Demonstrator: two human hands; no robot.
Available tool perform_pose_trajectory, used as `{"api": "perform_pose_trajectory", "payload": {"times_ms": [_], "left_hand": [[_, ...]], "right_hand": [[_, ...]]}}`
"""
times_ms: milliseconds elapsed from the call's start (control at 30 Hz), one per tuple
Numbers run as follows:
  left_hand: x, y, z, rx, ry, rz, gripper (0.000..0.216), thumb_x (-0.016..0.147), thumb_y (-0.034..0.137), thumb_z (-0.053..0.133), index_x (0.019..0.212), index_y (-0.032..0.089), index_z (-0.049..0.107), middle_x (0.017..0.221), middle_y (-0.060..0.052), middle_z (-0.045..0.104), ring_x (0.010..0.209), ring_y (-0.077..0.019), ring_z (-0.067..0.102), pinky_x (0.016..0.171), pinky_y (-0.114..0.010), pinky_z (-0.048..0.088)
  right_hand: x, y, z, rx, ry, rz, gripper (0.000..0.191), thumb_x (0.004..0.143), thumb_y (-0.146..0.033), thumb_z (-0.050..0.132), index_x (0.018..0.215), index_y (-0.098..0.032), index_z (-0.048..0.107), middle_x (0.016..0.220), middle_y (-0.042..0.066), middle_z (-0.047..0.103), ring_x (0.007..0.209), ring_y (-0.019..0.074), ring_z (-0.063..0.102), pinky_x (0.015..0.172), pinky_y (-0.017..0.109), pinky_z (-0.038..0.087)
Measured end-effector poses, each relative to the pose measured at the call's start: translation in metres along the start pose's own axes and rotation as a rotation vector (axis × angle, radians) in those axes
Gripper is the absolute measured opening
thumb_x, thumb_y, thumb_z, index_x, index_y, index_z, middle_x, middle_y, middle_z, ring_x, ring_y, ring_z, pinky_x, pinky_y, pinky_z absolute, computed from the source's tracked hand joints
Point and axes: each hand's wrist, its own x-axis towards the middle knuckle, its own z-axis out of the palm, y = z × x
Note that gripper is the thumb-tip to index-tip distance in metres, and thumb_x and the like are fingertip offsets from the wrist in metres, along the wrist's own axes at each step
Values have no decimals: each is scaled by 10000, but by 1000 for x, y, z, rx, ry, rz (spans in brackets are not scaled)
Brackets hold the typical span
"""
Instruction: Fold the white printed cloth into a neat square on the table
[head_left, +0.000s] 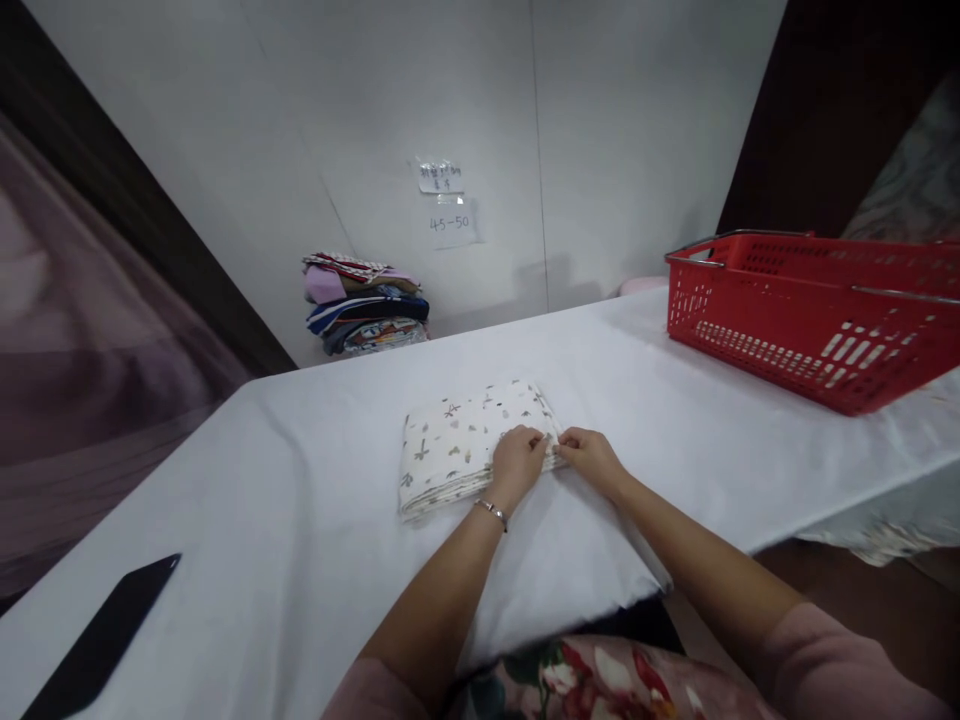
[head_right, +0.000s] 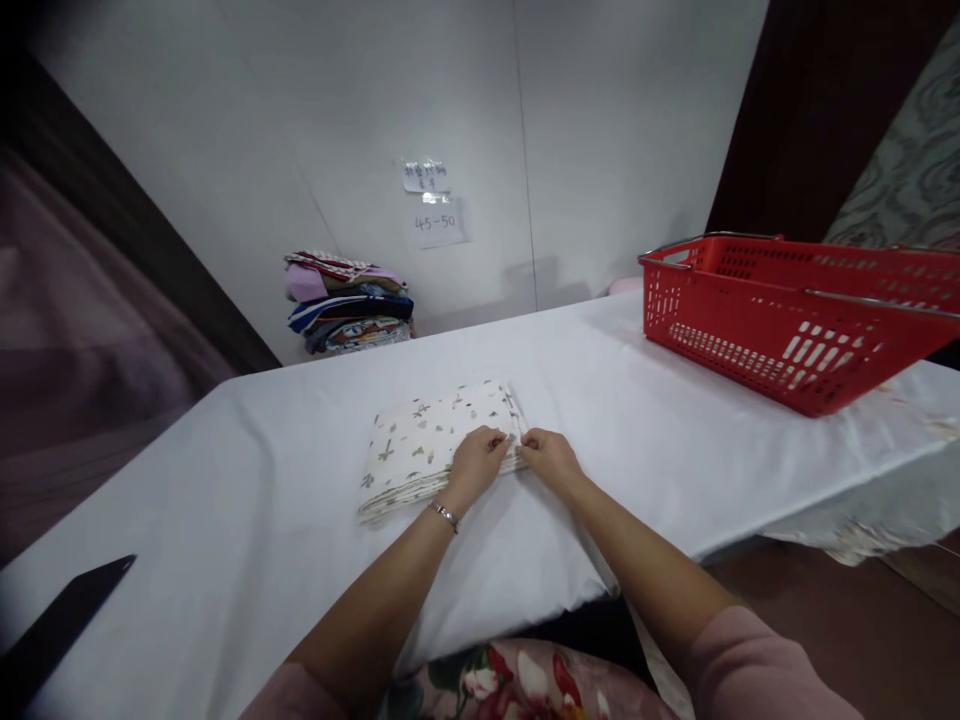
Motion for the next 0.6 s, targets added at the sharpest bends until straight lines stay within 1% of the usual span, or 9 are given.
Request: {"api": "perform_pose_trajectory", "payload": {"times_ms": [100, 167, 300, 367, 467, 533, 600], "left_hand": [[-1, 3, 1, -3, 57, 52, 225, 852, 283, 465, 711, 194, 616, 738, -22, 575, 751, -149, 514, 659, -270, 366], [-3, 5, 2, 9, 71, 102, 214, 856, 268, 462, 723, 197, 613, 751, -24, 574, 782, -154, 508, 691, -275, 369], [-7, 6, 5, 47, 65, 150, 187, 858, 244, 458, 765, 195, 613, 781, -33, 574, 807, -161, 499, 714, -285, 368], [-10, 6, 6, 58, 68, 170, 195, 864, 238, 442, 776, 191, 610, 785, -37, 571, 807, -164, 495, 723, -292, 367], [-13, 5, 6, 58, 66, 212, 169, 857, 238, 449, 837, 190, 610, 813, -41, 572, 827, -171, 495, 752, -306, 367], [-14, 5, 7, 65, 67, 232, 132, 830, 242, 492, 875, 195, 607, 835, -41, 572, 846, -178, 495, 767, -313, 367], [-13, 5, 8, 82, 69, 231, 110, 804, 241, 530, 873, 198, 604, 837, -37, 571, 849, -181, 496, 765, -312, 369]], "right_hand": [[1, -1, 3, 155, 5, 51, 154, 670, -331, 565, 624, -186, 587, 553, -27, 548, 530, 122, 464, 509, 235, 338], [1, -4, 3, 274, -1, 101, 164, 644, -335, 580, 595, -180, 562, 522, -35, 513, 500, 109, 425, 489, 232, 321], [0, -10, -1, 489, -71, 244, 200, 610, -342, 607, 546, -184, 502, 424, -69, 387, 417, 76, 303, 424, 227, 224], [-1, -11, -4, 576, -113, 302, 212, 606, -345, 619, 548, -184, 493, 410, -79, 359, 397, 63, 264, 409, 225, 189], [-1, -11, -5, 640, -136, 338, 208, 597, -336, 637, 569, -172, 512, 415, -79, 366, 389, 51, 249, 400, 220, 160], [-1, -11, -5, 644, -142, 337, 202, 589, -327, 643, 575, -162, 526, 413, -75, 373, 388, 47, 249, 397, 217, 149], [-1, -11, -6, 636, -148, 331, 200, 584, -325, 644, 576, -156, 538, 404, -75, 372, 385, 45, 246, 396, 215, 149]]}}
